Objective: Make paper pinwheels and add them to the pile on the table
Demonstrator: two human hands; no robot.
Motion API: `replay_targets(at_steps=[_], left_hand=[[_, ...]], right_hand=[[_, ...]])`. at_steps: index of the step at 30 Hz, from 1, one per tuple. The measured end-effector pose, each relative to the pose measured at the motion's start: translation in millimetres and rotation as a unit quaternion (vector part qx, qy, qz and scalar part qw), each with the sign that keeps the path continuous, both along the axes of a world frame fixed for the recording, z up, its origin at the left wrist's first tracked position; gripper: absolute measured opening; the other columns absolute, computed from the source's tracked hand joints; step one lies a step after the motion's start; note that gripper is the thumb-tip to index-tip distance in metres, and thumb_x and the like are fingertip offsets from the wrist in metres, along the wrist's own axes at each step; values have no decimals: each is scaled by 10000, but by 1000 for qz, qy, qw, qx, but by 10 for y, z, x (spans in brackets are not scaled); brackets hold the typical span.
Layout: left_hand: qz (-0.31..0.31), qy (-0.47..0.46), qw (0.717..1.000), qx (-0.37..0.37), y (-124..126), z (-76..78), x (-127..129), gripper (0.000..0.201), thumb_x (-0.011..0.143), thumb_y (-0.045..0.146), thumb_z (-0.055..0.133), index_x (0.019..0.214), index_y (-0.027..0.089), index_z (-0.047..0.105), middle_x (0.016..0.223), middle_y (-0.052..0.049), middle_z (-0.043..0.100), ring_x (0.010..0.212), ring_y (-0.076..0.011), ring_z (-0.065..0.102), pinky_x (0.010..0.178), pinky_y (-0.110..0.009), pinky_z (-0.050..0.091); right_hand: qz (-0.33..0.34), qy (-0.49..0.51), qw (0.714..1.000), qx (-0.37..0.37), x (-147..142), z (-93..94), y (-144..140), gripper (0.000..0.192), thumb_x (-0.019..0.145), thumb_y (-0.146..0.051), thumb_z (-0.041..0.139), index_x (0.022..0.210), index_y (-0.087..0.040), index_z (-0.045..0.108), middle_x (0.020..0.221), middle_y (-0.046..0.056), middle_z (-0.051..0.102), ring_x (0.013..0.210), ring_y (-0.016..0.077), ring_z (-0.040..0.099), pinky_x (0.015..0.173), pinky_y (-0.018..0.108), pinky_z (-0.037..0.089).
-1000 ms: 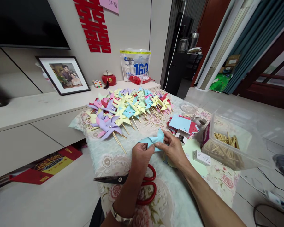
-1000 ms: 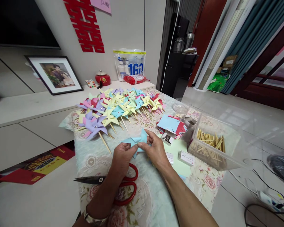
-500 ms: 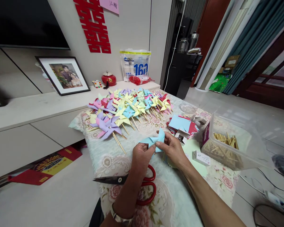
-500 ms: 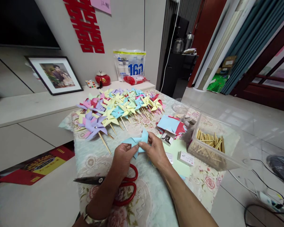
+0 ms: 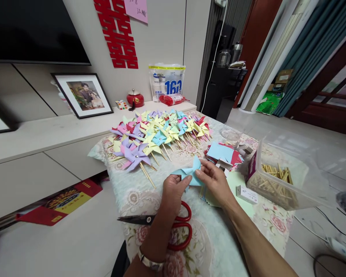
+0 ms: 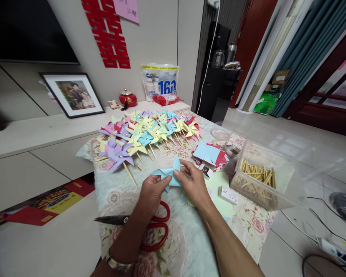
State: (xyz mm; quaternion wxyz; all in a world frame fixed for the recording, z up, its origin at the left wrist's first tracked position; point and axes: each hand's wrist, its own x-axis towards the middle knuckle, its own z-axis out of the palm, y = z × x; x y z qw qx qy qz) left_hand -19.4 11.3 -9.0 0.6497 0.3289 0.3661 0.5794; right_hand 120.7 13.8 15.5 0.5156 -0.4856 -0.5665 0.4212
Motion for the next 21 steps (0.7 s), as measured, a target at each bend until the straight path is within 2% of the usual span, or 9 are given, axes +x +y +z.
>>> replay_targets(at_steps=[3, 6, 10, 12, 14, 15, 16, 18, 21], left_hand=[[21, -9, 1000, -18, 7, -26, -4, 271, 633, 295, 838, 843, 147, 750, 735, -34, 756, 634, -146, 658, 632, -242, 508], [39, -13, 999, -26, 13, -26, -2, 246, 615, 262, 837, 813, 142, 752, 737, -34, 759, 639, -138, 655, 648, -238, 508], [44, -12, 998, -34, 16, -4, 4, 257, 586, 240, 836, 803, 133, 751, 731, -41, 764, 648, -142, 659, 675, -246, 510], [45, -11, 998, -37, 15, 1, 7, 259, 581, 237, 833, 802, 133, 747, 725, -41, 764, 645, -141, 657, 672, -246, 510], [53, -10, 998, -39, 15, -5, 11, 260, 578, 237, 835, 801, 143, 742, 731, -36, 764, 628, -133, 649, 648, -239, 503], [58, -9, 998, -40, 17, -13, 14, 260, 576, 240, 836, 800, 149, 741, 735, -34, 764, 620, -130, 644, 635, -236, 497], [61, -5, 997, -39, 19, -22, 16, 256, 576, 243, 836, 795, 152, 741, 737, -32, 763, 615, -127, 640, 626, -233, 492], [58, 6, 998, -36, 23, -42, 19, 236, 584, 250, 828, 782, 152, 745, 727, -33, 756, 620, -130, 635, 623, -234, 485], [38, 24, 999, -29, 26, -62, 20, 211, 621, 262, 795, 794, 146, 759, 707, -35, 742, 649, -145, 635, 641, -247, 482]], right_hand=[[-89, -99, 987, 88, 106, 158, -103, 393, 848, -401, 685, 1188, -207, 656, 1070, 92, 726, 984, 255, 669, 889, 420, 515], [-149, -179, 960, 152, 354, 424, -252, 375, 889, -402, 654, 1224, -234, 646, 1097, 92, 731, 940, 239, 689, 858, 413, 530], [-254, -356, 880, 187, 991, 777, -344, 276, 882, -418, 638, 1087, -249, 712, 1020, 93, 750, 810, 218, 693, 717, 355, 507], [-280, -459, 835, 117, 1426, 859, -288, 227, 863, -396, 627, 1011, -255, 726, 915, 89, 763, 733, 215, 681, 669, 347, 474], [-268, -564, 781, 13, 1874, 847, -177, 183, 813, -381, 621, 897, -259, 729, 796, 82, 760, 652, 240, 653, 597, 355, 430], [-236, -605, 760, -44, 2077, 808, -111, 182, 805, -375, 594, 846, -262, 731, 783, 78, 762, 652, 259, 653, 583, 356, 422], [-186, -626, 752, -91, 2253, 751, -47, 192, 795, -361, 572, 803, -262, 736, 790, 75, 766, 675, 269, 663, 596, 352, 432], [-91, -636, 750, -161, 2497, 610, 61, 188, 724, -309, 587, 778, -258, 759, 811, 80, 777, 715, 283, 686, 631, 346, 455], [-19, -596, 780, -193, 2600, 411, 150, 178, 599, -236, 628, 697, -265, 773, 740, 58, 773, 694, 270, 705, 609, 307, 474]])
